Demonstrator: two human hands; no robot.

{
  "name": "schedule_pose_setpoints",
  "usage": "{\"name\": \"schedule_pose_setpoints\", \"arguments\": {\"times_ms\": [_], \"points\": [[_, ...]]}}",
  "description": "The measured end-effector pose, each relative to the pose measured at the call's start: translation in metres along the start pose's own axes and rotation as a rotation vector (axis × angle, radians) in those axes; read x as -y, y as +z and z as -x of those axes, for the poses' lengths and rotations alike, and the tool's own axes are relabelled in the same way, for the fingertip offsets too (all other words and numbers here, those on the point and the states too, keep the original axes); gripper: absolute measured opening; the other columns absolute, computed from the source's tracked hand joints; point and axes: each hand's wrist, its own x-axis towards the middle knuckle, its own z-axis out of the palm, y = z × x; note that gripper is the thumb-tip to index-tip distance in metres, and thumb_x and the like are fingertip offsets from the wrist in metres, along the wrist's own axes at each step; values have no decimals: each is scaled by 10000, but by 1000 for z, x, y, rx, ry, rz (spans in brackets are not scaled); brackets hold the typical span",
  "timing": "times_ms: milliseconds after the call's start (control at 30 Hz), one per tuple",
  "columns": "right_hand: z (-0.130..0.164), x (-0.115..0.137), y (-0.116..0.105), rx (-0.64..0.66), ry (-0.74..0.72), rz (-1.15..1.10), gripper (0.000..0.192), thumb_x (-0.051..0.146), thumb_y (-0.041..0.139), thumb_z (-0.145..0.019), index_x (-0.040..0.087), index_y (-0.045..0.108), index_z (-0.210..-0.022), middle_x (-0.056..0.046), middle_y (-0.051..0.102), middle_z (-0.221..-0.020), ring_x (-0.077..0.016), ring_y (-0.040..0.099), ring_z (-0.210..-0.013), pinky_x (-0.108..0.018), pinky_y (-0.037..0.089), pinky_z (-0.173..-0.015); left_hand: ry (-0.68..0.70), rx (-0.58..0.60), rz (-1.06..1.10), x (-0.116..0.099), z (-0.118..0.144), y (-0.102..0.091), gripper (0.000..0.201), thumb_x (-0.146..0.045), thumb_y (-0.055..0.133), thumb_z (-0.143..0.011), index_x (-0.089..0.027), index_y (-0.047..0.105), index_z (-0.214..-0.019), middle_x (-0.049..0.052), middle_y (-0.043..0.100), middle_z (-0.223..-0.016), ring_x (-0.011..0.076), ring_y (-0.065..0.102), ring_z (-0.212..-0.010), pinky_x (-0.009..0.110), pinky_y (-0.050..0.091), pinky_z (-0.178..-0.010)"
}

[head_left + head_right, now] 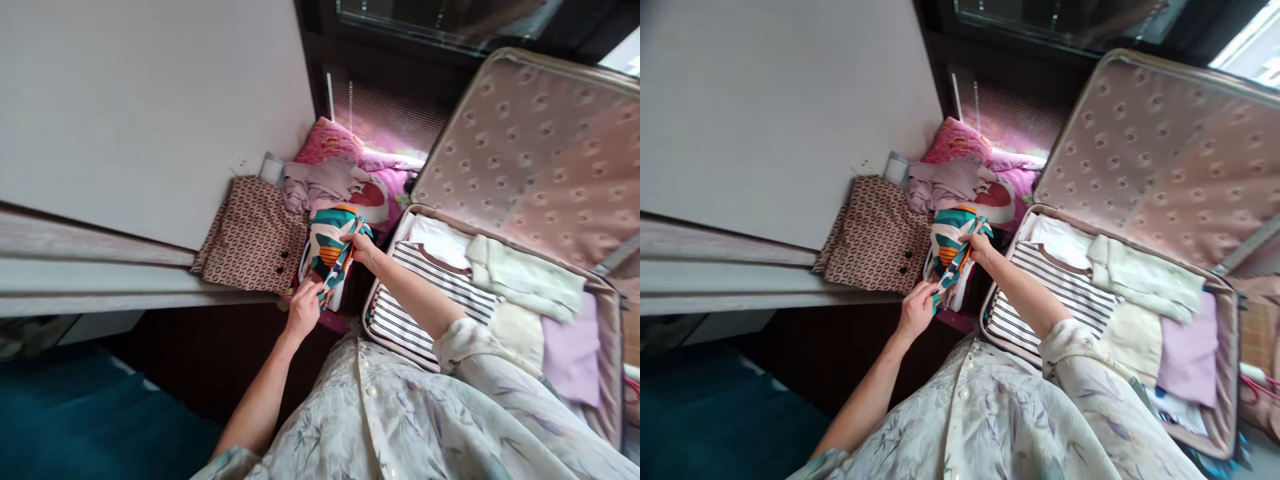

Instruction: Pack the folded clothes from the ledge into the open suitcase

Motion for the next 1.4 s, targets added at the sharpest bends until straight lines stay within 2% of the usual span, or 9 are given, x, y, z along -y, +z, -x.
{"name": "schedule_pose_setpoints", "arguments": {"times_ms": [133, 267, 400, 567, 633, 733, 967, 1133, 1400], "points": [[47, 28, -84, -21, 13, -324, 172, 86, 709, -723, 191, 614, -821, 41, 667, -648, -168, 699, -745, -347, 632, -825, 186, 27, -29, -40, -32, -3, 389, -55, 415, -957, -215, 727, -1125, 77, 712, -964, 223, 660, -946, 380, 570, -900], [123, 20, -194, -152, -146, -561, 235, 80, 729, -661, 193, 686, -863, -1, 765, -817, -197, 738, -839, -335, 647, -842, 364, 148, 33, -92, -64, 18, 367, -98, 425, -1000, -221, 742, -1139, 71, 718, -1002, 217, 637, -954, 376, 553, -903], [205, -28, -290, -407, -184, -666, 229, 54, 762, -617, 205, 679, -768, 15, 765, -777, -164, 730, -738, -275, 656, -739, 537, 285, 172, -139, -73, 81, 378, -94, 411, -998, -204, 741, -1146, 82, 701, -991, 221, 610, -949, 376, 539, -883], [283, -92, -368, -750, -108, -777, 273, -25, 769, -550, 183, 608, -619, 34, 677, -584, -109, 661, -545, -182, 605, -568, 741, 526, 246, -197, -49, 186, 377, -27, 421, -927, -177, 733, -1077, 91, 660, -926, 228, 568, -886, 352, 521, -832], [305, -108, -390, -814, -100, -812, 268, -42, 750, -545, 173, 603, -607, 27, 674, -576, -108, 652, -519, -187, 600, -545, 805, 632, 223, -220, -39, 215, 392, 6, 434, -882, -174, 725, -1072, 90, 647, -914, 229, 557, -870, 340, 517, -813], [329, -117, -417, -870, -116, -875, 249, -39, 734, -554, 168, 616, -627, 20, 696, -606, -123, 665, -537, -213, 611, -546, 846, 682, 235, -253, -37, 235, 426, 26, 434, -850, -172, 713, -1103, 90, 648, -935, 231, 560, -882, 347, 523, -825], [366, -119, -455, -954, -259, -944, 264, -7, 771, -513, 179, 626, -634, 34, 690, -613, -153, 692, -616, -259, 642, -616, 948, 631, 265, -315, -43, 222, 420, 43, 439, -858, -173, 699, -1107, 77, 661, -948, 218, 570, -892, 326, 523, -821], [380, -139, -460, -1014, -216, -911, 272, 16, 817, -497, 152, 673, -683, 6, 745, -709, -158, 705, -618, -266, 655, -601, 977, 606, 295, -325, -21, 211, 383, 32, 430, -891, -150, 684, -1111, 78, 670, -941, 211, 568, -879, 314, 520, -811], [364, -167, -478, -894, -241, -912, 275, 64, 835, -520, 167, 646, -690, 9, 727, -712, -165, 714, -654, -277, 664, -646, 1003, 580, 161, -330, -25, 218, 360, -41, 389, -986, -163, 683, -1152, 98, 678, -998, 221, 564, -919, 340, 503, -850]]}}
